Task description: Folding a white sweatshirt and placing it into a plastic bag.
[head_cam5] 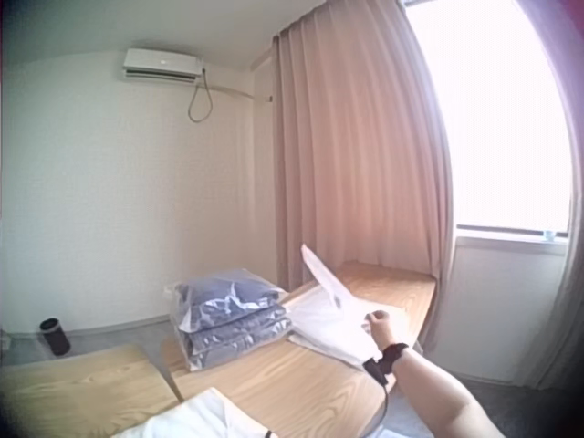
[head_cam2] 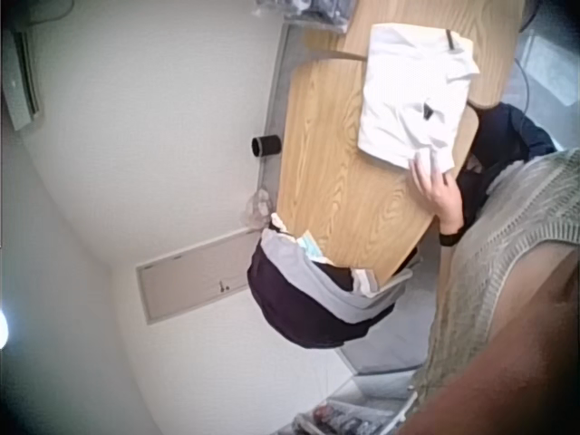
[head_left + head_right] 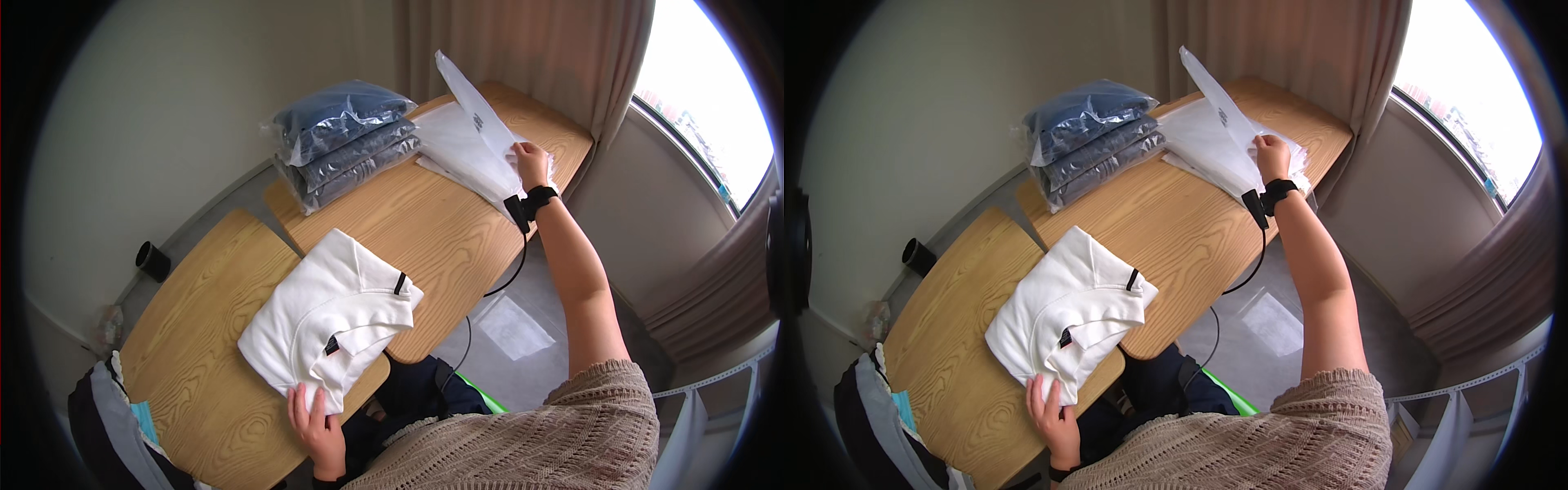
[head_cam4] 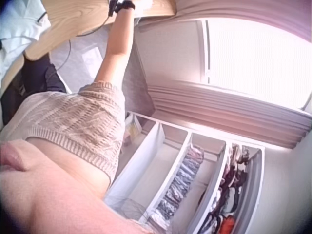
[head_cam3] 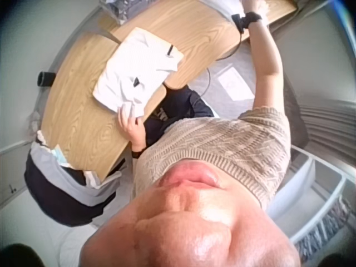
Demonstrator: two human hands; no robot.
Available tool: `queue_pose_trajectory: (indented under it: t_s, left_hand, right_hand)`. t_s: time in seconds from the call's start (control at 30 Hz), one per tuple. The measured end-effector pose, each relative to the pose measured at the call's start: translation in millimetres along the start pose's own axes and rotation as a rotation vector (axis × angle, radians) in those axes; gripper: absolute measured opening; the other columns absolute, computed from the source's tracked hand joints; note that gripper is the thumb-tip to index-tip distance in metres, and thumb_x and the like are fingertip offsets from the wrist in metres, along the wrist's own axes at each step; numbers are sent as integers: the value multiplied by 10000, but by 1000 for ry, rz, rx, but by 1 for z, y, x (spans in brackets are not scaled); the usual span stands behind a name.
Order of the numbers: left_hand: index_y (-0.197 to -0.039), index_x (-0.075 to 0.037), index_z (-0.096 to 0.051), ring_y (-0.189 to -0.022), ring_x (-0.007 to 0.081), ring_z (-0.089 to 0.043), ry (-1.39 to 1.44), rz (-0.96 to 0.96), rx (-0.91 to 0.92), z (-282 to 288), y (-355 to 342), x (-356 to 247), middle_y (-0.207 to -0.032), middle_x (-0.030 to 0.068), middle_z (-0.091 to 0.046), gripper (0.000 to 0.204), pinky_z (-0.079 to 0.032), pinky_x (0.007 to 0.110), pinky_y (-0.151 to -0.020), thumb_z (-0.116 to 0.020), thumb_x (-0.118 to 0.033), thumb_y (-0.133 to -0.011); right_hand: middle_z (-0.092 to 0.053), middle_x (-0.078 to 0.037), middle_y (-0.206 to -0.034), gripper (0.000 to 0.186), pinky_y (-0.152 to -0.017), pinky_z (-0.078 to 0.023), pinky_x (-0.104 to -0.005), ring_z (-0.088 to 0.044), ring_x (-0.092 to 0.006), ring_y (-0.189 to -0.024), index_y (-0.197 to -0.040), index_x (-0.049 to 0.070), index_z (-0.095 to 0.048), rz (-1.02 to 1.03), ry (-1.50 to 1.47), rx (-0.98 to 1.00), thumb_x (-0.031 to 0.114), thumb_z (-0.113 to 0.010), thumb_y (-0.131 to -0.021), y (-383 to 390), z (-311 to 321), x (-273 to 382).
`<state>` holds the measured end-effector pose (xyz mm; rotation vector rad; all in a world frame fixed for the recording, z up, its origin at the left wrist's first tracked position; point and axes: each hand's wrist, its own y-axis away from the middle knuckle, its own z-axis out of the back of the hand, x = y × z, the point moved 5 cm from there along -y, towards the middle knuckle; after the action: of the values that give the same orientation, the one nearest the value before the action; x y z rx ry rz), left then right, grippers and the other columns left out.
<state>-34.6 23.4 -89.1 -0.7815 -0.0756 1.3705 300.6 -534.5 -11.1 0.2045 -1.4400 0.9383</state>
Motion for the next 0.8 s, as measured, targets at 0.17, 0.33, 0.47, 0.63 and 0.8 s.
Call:
queue_pose_trajectory:
  t_s: [0.17,0.33,0.47,0.63,0.8]
  left_hand:
    - [-1073,-27,-632,-1214,401,-428,-11,-4,-16,2,-1,-3,-1279,175,-495,395,-362,476,-998,-558,51,-693]
    - [-1078,-30,-630,-1216,399,-426,-12,-3,-11,2,0,-2,-1279,172,-493,397,-362,474,-999,-560,42,-695]
    - [-1084,-32,-628,-1214,399,-427,-15,-9,-6,2,-1,-3,-1276,171,-493,401,-365,472,-997,-560,38,-695]
    - [-1081,-32,-629,-1212,402,-427,-6,-21,-5,1,-3,-4,-1277,170,-492,392,-369,475,-994,-560,36,-701]
    - [-1079,-31,-628,-1210,404,-428,-17,-5,-9,2,0,-2,-1276,171,-495,387,-370,477,-992,-570,32,-702]
  right_hand:
    - [-666,-156,-751,212,-644,-486,-319,-640,-234,-687,-824,-17,-673,296,123,6,180,-702,-750,43,-4,79]
    - [-664,-158,-775,232,-682,-497,-377,-641,-310,-739,-804,14,-673,326,312,-38,228,-705,-721,55,-13,80]
    - [-660,-143,-723,249,-647,-490,-358,-636,-270,-683,-775,18,-678,179,512,63,245,-730,-688,44,-26,24]
    - [-637,-78,-662,247,-555,-445,-333,-538,-166,-573,-731,17,-677,-158,188,220,247,-763,-696,30,-29,-45]
    - [-652,-54,-714,227,-575,-432,-292,-528,-136,-605,-759,-3,-672,-292,-55,282,218,-720,-759,38,-36,-42]
